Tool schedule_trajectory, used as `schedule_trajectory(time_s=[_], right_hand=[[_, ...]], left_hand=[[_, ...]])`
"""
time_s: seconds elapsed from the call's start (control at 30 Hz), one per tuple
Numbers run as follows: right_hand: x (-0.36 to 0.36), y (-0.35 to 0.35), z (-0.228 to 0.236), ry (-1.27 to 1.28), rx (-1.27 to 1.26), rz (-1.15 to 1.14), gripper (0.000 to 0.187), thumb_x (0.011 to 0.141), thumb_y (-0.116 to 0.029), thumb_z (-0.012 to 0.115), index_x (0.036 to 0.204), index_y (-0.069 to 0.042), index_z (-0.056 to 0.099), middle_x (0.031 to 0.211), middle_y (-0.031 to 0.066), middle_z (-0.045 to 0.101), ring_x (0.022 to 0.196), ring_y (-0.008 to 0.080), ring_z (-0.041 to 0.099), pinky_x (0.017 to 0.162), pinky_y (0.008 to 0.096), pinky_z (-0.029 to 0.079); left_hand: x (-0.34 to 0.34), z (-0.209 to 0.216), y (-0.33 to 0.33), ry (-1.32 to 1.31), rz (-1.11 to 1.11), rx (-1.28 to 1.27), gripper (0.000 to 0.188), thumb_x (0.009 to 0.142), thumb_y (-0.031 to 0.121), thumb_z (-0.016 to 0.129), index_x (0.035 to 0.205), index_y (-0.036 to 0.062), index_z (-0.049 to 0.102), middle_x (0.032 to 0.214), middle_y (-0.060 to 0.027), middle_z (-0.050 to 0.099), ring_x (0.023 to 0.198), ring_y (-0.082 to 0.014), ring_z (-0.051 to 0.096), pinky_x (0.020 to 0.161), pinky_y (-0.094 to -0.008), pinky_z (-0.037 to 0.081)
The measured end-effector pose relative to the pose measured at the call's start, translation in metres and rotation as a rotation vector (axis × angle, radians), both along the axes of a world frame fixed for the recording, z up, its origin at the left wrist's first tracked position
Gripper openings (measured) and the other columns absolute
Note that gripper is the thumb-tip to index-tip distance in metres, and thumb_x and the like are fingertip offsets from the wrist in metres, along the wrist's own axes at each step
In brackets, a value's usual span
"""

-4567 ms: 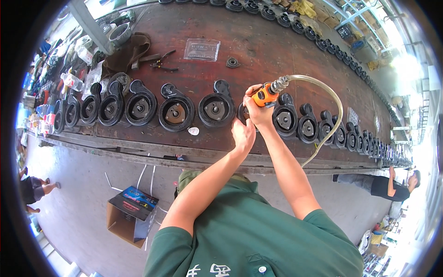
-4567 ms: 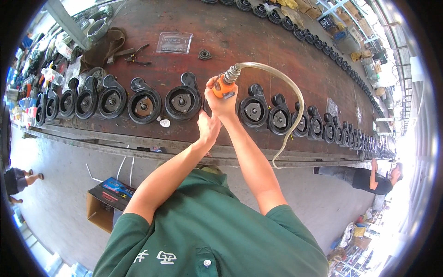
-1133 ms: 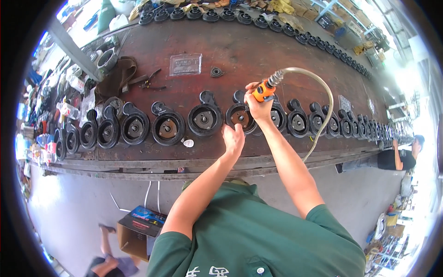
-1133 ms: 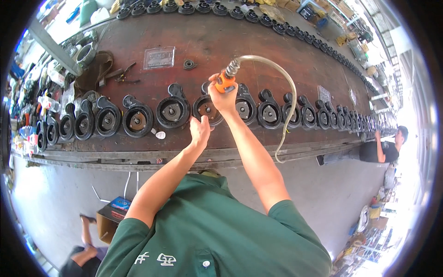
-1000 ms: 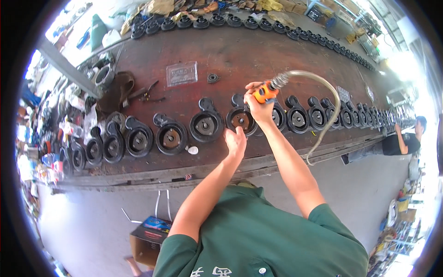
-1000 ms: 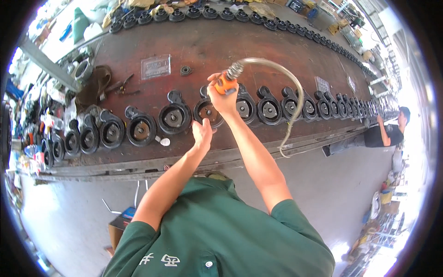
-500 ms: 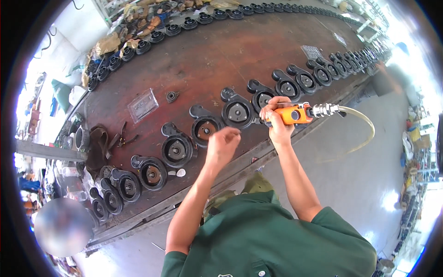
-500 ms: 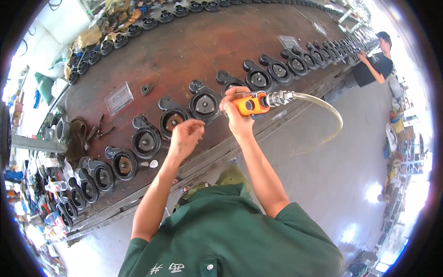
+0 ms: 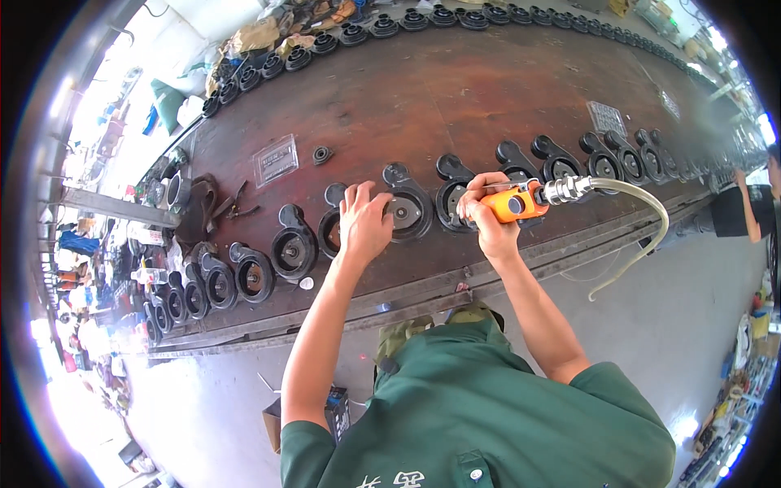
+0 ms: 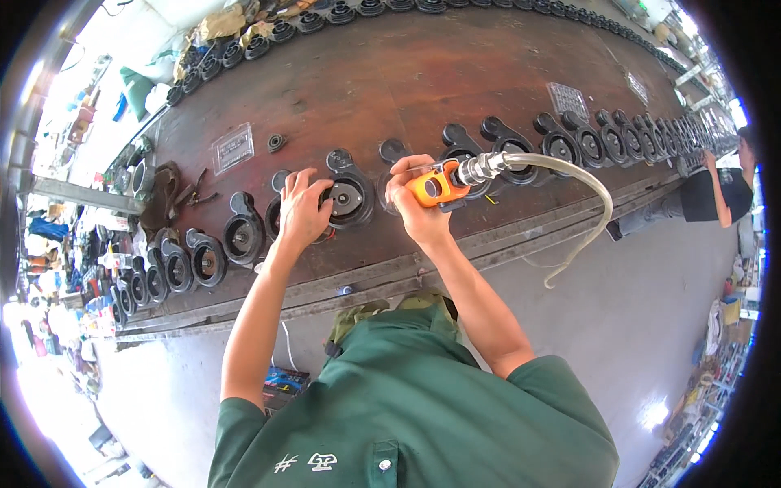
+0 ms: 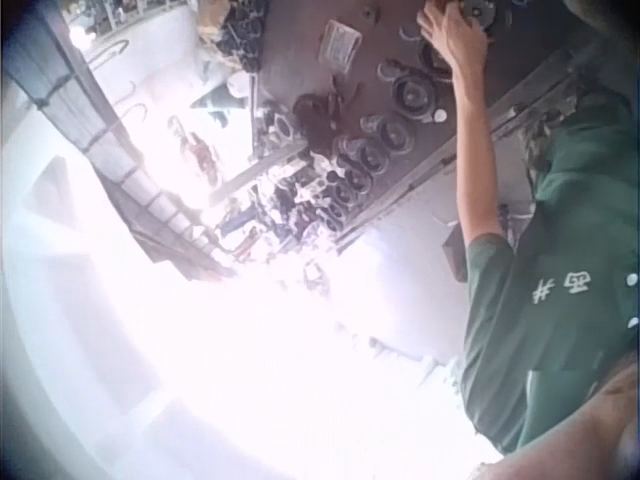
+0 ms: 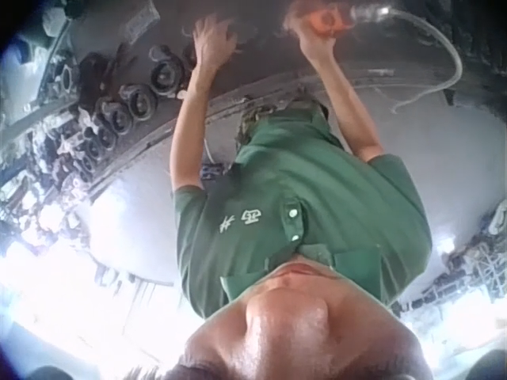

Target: The person assembles metal pump housings by inserting circular bearings and small washers, then secures them using a pneumatic screwdriver at a workbench.

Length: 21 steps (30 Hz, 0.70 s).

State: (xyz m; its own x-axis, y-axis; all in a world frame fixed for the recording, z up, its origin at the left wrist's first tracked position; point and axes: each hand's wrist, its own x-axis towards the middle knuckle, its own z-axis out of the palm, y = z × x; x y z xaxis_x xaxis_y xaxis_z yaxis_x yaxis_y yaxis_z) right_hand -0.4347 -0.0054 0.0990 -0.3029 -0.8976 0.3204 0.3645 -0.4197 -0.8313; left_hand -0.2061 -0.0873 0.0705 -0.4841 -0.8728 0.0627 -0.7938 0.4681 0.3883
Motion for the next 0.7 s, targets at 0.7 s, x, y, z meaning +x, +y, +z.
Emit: schedule_trajectory(time_s=[0.7], right_hand=[[0.065, -0.061, -0.018, 0.033, 0.1, -0.096, 0.022, 0.086, 0.008, 0.06, 0.106, 0.0, 0.057, 0.08, 0.0032, 0.062, 0.069, 0.0082, 0.061, 0.064, 0.0221, 0.05]], left_hand=[[0.005, 0.008, -0.034, -0.128, -0.244, 0.015, 0.061, 0.064, 0.038, 0.089, 0.121, 0.0207, 0.076, 0.128, -0.0113, 0.061, 0.124, -0.033, 0.05, 0.099, -0.0479, 0.042]])
